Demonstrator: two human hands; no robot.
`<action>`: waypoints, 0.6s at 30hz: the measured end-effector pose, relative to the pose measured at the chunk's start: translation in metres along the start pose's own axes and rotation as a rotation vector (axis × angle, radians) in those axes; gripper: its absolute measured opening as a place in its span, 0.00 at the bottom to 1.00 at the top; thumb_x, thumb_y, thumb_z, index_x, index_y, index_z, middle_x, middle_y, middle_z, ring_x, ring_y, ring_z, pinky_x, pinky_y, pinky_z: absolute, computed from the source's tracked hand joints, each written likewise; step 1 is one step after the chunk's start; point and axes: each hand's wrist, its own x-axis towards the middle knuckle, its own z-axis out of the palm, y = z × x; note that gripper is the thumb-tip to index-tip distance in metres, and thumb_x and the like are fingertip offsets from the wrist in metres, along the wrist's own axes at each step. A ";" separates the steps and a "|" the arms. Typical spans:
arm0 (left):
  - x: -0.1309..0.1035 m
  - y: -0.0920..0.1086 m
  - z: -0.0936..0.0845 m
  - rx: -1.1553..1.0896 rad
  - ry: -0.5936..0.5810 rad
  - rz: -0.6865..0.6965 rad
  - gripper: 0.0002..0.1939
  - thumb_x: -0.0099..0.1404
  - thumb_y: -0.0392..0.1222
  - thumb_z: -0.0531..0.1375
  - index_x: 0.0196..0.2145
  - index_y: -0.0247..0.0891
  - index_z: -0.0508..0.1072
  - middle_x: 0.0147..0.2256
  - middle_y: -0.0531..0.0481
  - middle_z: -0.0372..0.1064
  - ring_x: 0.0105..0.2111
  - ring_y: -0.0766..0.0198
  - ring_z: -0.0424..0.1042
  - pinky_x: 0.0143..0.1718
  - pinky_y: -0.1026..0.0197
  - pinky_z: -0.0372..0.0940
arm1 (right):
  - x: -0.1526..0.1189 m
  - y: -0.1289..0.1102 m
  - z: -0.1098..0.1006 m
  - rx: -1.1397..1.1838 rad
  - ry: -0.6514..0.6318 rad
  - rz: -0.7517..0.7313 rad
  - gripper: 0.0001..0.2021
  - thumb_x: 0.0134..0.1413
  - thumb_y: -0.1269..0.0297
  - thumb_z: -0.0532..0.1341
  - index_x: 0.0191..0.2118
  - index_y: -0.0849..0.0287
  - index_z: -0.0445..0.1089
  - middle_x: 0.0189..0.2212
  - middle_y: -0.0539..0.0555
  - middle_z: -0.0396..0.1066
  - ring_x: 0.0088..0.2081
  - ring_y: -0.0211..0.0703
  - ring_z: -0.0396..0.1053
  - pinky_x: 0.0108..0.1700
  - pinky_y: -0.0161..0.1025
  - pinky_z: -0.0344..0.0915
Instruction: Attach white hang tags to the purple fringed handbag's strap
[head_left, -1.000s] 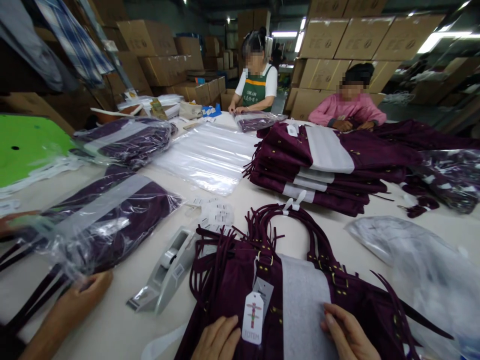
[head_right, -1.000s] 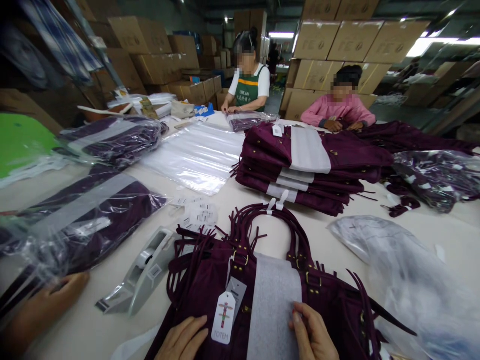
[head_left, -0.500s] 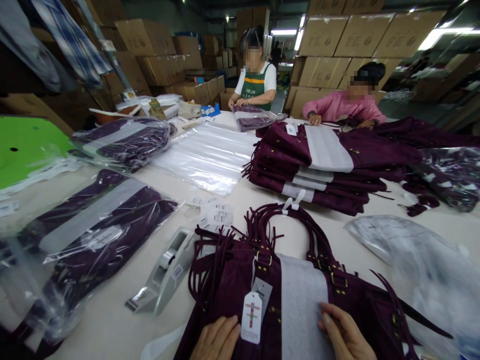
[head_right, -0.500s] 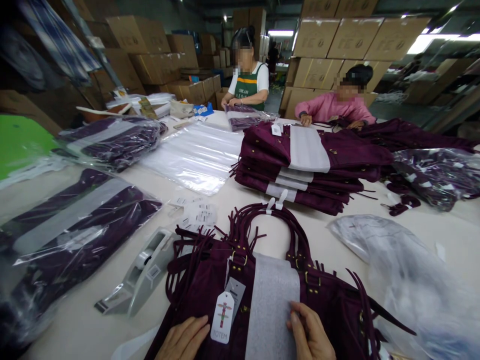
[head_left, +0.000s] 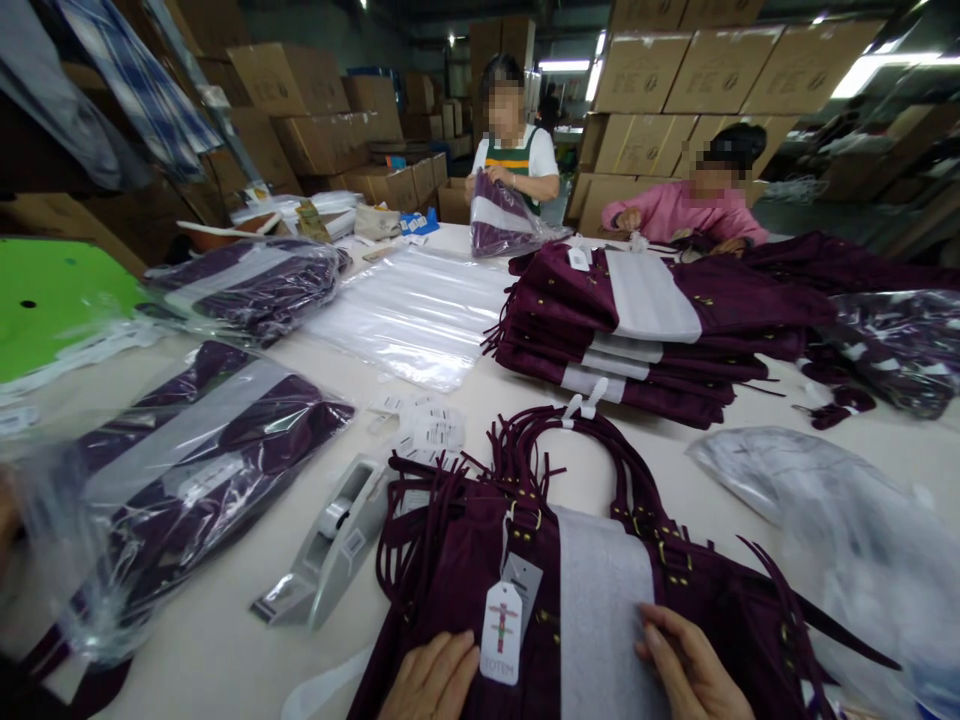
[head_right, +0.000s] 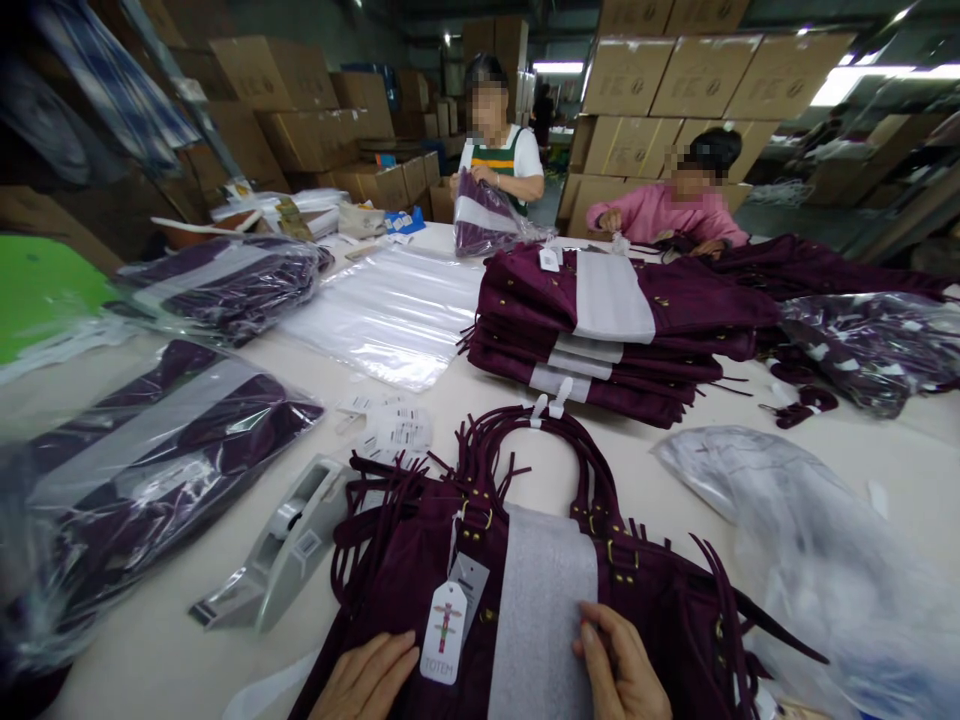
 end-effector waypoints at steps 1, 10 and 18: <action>0.000 0.000 0.000 -0.003 -0.002 0.000 0.17 0.63 0.50 0.50 0.43 0.39 0.70 0.40 0.51 0.71 0.40 0.65 0.67 0.37 0.65 0.63 | 0.000 0.000 0.000 -0.001 -0.006 0.003 0.21 0.44 0.47 0.58 0.40 0.58 0.67 0.37 0.54 0.69 0.32 0.42 0.70 0.38 0.34 0.69; 0.004 0.000 -0.003 -0.020 0.001 -0.005 0.18 0.63 0.50 0.50 0.43 0.37 0.70 0.40 0.50 0.71 0.40 0.64 0.67 0.38 0.64 0.63 | -0.001 -0.002 -0.001 -0.026 -0.013 -0.013 0.21 0.45 0.48 0.57 0.40 0.58 0.67 0.36 0.54 0.69 0.31 0.41 0.69 0.39 0.34 0.68; 0.003 -0.001 -0.003 -0.011 -0.035 0.014 0.21 0.60 0.53 0.52 0.44 0.37 0.69 0.41 0.49 0.70 0.40 0.63 0.66 0.38 0.64 0.62 | 0.000 0.000 0.000 -0.022 -0.017 -0.009 0.21 0.45 0.48 0.58 0.40 0.59 0.66 0.37 0.54 0.68 0.32 0.42 0.70 0.41 0.34 0.68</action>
